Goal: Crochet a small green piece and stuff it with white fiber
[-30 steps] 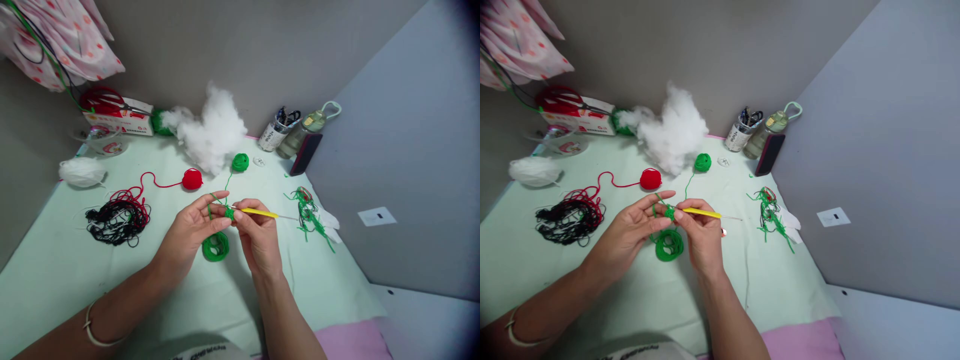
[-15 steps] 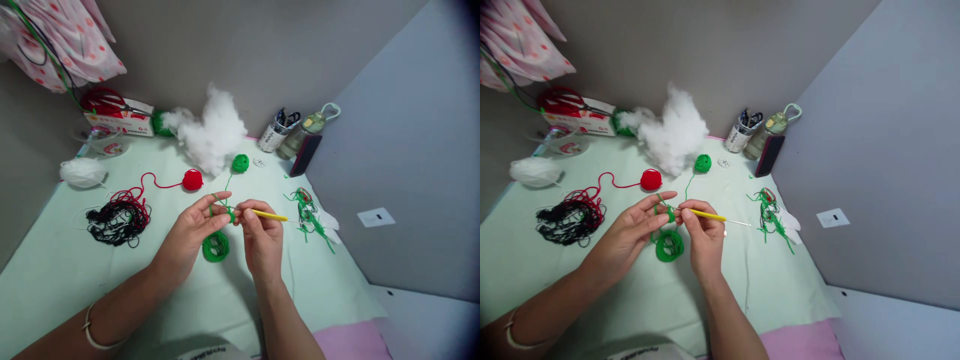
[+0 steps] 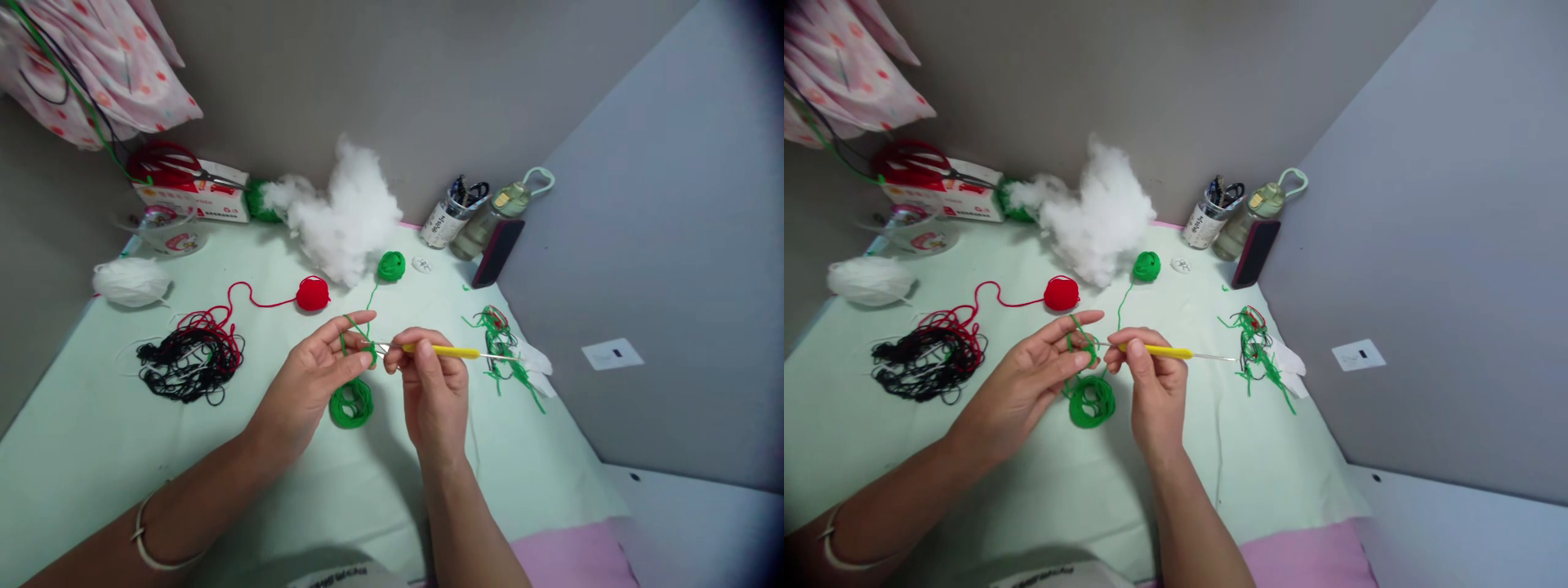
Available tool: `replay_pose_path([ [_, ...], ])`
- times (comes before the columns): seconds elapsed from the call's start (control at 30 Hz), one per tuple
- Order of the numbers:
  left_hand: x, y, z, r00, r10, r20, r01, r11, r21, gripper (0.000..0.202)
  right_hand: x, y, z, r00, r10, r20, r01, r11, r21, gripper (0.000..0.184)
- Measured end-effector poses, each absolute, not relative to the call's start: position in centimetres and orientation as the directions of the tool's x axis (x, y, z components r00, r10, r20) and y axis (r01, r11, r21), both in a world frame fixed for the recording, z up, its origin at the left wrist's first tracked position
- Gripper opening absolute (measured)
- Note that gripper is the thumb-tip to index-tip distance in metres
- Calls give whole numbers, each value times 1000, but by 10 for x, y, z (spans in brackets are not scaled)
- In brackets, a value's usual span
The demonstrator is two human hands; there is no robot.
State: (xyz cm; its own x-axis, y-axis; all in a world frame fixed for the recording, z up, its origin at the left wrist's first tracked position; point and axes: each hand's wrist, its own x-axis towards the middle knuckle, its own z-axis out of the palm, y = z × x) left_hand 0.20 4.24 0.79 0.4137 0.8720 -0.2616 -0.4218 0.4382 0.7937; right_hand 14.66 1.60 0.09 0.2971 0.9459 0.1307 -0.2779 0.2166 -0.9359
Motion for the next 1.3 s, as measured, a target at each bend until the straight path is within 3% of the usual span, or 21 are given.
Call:
replay_pose_path([
  [0.23,2,43,6,378,900,-217,-357,358,862,56,149,15,4,185,973,139,-310,192,-931,16],
  [0.37,1,43,8,379,899,-219,-403,373,836,57,151,12,0,186,977,106,-261,153,-953,12],
  [0.6,0,42,9,426,878,-216,-445,411,795,54,152,14,-4,196,911,362,7,368,-930,17],
  [0.87,-1,44,11,462,854,-240,-428,452,782,45,153,18,0,199,960,198,-337,256,-906,15],
  [0.97,-2,45,12,448,860,-244,-413,441,797,39,153,18,2,189,967,173,-374,233,-898,18],
  [1.13,-5,44,15,409,884,-226,-371,388,844,36,155,14,3,195,949,248,-270,295,-917,21],
  [1.3,-7,43,11,355,920,-168,-275,275,921,40,152,7,5,211,899,383,-40,400,-916,21],
])
